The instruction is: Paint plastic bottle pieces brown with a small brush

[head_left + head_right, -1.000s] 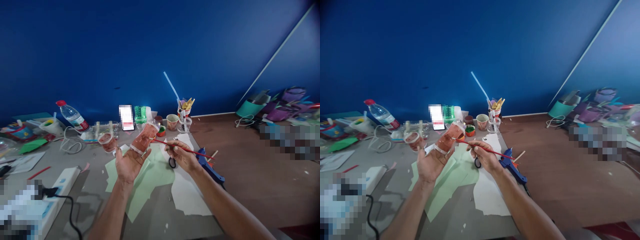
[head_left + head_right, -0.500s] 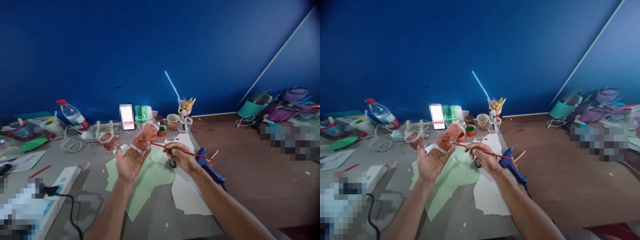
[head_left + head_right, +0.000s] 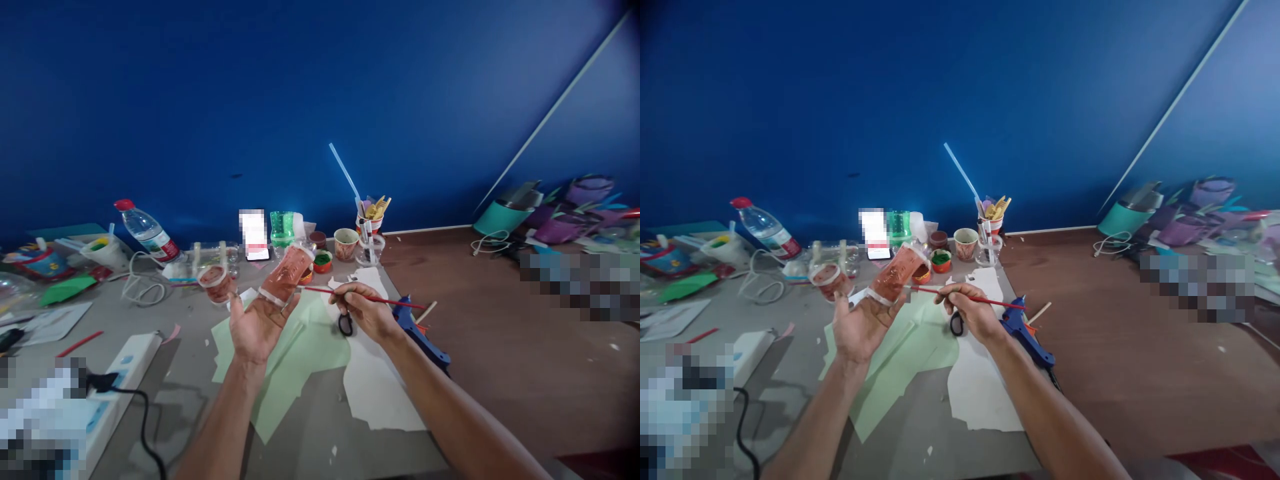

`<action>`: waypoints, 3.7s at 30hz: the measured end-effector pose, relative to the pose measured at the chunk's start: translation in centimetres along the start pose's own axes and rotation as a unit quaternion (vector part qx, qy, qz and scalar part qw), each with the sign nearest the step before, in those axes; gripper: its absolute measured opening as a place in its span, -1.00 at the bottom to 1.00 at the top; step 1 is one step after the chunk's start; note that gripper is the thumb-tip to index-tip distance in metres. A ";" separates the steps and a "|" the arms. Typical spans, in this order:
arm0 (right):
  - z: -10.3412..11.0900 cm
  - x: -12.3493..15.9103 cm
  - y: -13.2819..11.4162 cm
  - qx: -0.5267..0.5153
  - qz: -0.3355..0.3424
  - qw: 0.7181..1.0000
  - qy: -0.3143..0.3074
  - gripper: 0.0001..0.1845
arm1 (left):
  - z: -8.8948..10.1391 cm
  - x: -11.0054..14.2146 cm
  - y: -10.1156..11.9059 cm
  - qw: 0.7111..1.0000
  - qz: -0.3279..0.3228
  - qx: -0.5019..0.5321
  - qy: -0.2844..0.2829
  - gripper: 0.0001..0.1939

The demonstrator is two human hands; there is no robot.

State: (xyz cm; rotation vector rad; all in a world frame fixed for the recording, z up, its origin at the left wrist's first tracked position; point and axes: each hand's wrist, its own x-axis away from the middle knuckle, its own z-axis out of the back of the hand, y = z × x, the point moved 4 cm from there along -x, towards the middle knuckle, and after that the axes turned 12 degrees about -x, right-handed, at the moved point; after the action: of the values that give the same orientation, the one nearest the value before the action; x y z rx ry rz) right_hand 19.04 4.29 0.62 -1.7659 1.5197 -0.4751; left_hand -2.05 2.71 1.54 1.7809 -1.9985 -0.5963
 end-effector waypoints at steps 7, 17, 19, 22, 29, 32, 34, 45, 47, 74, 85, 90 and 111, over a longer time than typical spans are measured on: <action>-0.1 0.1 -0.1 -0.003 -0.010 1.000 -0.006 -0.82 | 0.1 0.2 -0.2 1.000 0.012 -0.001 0.007 -0.13; 0.1 -0.1 -0.3 -0.012 0.017 0.999 0.029 -0.83 | 0.1 0.1 -0.4 1.000 0.017 -0.025 0.000 -0.10; 0.3 0.0 -0.4 -0.012 0.034 0.998 0.044 -0.84 | 0.2 0.1 -0.5 0.999 0.020 -0.027 0.006 -0.09; 0.2 0.0 -0.3 -0.014 0.033 0.999 0.035 -0.85 | 0.2 0.0 -0.4 0.999 0.023 -0.024 0.011 -0.09; 0.5 -0.2 -0.7 -0.001 0.059 0.996 0.070 -0.81 | -0.4 0.2 -0.4 0.999 0.021 -0.019 0.025 -0.10; 0.3 -0.2 -0.7 -0.001 0.045 0.997 0.056 -0.80 | -0.7 0.3 -0.4 0.999 0.027 -0.021 0.019 -0.10; 0.1 -0.2 -0.6 0.006 0.035 0.998 0.048 -0.81 | -0.8 0.3 -0.4 0.999 0.028 -0.031 0.020 -0.11; 0.6 -0.2 -1.2 0.009 0.058 0.995 0.083 -0.83 | -0.9 0.2 -0.7 0.996 0.000 -0.089 0.003 -0.14; 0.6 -0.3 -1.3 0.005 0.068 0.994 0.087 -0.83 | -0.7 0.2 -0.7 0.996 0.000 -0.095 0.000 -0.14; 0.9 -0.6 -1.5 0.017 0.088 0.993 0.080 -0.86 | -0.1 0.0 -1.6 0.973 -0.044 -0.227 -0.018 -0.27; 1.5 -0.7 -1.3 0.004 0.076 0.995 0.065 -0.85 | -0.2 0.0 -1.4 0.985 -0.023 -0.168 -0.013 -0.26; 1.6 -0.6 -1.5 0.013 0.094 0.992 0.085 -0.86 | 0.0 0.0 -1.4 0.989 -0.014 -0.147 -0.010 -0.24; 2.2 -1.0 -1.5 0.054 0.089 0.991 0.080 -0.86 | 0.7 -0.3 -1.3 0.994 0.004 -0.110 -0.004 -0.20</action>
State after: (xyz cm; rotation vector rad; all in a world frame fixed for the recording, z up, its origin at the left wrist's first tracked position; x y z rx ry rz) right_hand 21.38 5.89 0.44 -1.5239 1.7123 -0.6077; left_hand -1.32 2.93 0.22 1.6403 -1.8631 -0.7913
